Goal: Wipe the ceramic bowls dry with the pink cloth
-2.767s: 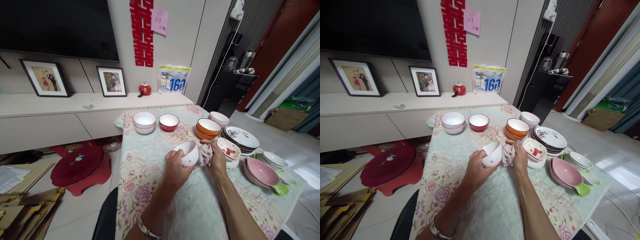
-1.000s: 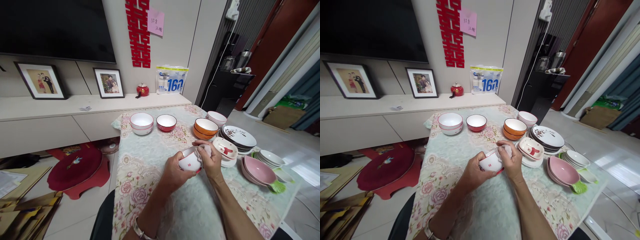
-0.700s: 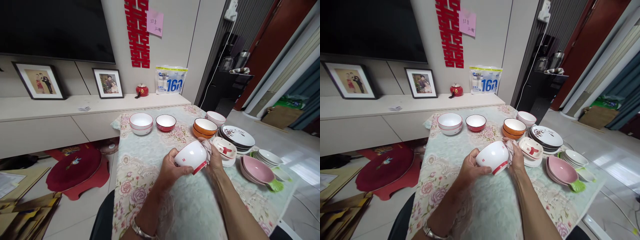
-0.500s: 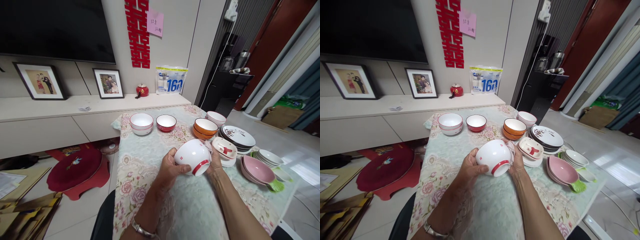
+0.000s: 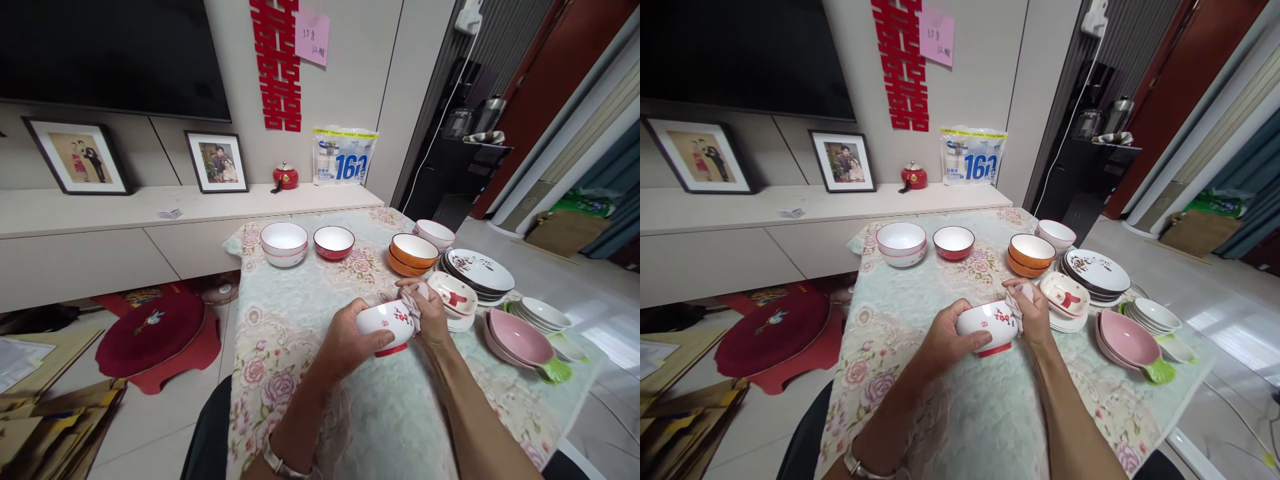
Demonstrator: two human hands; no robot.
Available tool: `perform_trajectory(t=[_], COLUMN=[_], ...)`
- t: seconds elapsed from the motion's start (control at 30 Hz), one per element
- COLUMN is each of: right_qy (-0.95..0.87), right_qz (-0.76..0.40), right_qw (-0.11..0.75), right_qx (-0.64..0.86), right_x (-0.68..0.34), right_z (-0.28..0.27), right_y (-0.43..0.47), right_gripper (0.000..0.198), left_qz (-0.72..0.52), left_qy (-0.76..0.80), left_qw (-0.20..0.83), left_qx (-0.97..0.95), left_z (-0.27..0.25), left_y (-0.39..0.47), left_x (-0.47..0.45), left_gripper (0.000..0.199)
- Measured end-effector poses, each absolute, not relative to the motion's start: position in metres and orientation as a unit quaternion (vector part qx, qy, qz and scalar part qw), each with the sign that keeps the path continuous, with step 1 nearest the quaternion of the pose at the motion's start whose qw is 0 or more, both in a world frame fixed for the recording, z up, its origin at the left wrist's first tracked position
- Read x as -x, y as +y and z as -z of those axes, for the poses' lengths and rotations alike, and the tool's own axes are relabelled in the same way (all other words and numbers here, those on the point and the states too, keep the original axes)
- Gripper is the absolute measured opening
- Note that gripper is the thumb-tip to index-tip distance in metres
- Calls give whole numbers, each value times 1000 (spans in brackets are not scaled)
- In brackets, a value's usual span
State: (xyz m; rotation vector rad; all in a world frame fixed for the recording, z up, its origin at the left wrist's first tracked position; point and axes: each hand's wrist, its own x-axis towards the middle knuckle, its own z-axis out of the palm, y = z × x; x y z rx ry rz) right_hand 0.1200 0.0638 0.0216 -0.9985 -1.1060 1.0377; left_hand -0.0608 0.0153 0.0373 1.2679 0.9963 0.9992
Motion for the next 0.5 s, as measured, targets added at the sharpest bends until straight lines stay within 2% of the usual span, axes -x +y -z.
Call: perform_trajectory(t=[0.17,0.3,0.4,0.5], right_qy=[-576,-721,-771,-709], right_qz=[-294,-146,-113,-137], right_qw=[618,553,517,556], right_qx=[448,391,353,410], right_x=[-114,-98,-92,-99], right_z=[-23,-33,-37,-32], right_y=[56,40,36,45], right_gripper=[25,26,28,29], left_qz=[-454,-472,-473,-466], left_qy=[479,507,508,505], left_qw=[493,405,351,360], left_qx=[-566,-597,-629,-631], left_z=[-35,-31,-31,-34], left_y=[16,19,20,19], left_x=[54,52,52,53], left_gripper=[27,24,24,26])
